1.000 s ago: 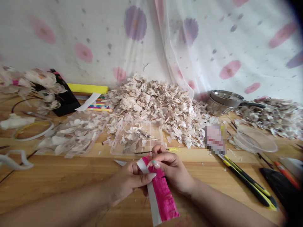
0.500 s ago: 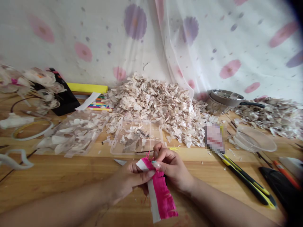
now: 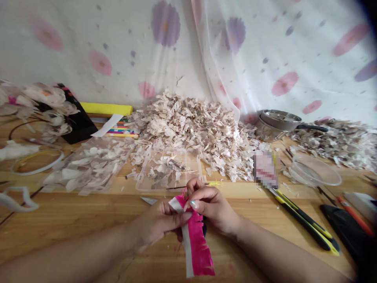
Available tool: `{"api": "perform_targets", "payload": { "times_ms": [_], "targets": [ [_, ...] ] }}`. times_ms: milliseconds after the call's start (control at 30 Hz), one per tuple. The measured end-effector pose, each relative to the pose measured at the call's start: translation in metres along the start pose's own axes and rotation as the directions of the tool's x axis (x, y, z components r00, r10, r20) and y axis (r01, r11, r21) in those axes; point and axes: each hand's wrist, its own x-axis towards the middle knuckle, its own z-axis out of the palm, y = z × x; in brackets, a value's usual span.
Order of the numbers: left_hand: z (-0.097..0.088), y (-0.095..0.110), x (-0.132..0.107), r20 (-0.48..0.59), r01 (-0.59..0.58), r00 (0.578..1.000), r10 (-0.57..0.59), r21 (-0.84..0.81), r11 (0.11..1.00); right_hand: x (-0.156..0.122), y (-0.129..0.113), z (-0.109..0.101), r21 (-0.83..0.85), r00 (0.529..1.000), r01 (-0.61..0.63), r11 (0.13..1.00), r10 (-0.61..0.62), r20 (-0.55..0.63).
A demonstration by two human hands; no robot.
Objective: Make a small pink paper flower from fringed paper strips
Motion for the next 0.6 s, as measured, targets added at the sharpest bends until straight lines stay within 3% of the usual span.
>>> {"api": "perform_targets", "payload": {
  "times_ms": [300,600],
  "targets": [
    [-0.0022,0.0002,0.0012,0.014,0.025,1.0,-0.026,0.068,0.997,-0.0001,-0.0004,0.0004,0.107,0.999,-0.039,0.994,0.036,0.032],
    [-0.0027,-0.0012,0.0023,0.064,0.009,0.998,-0.013,0.069,0.998,-0.0008,0.0,0.0034,0.078,0.999,-0.018,0.997,0.021,-0.044]
  ]
}}
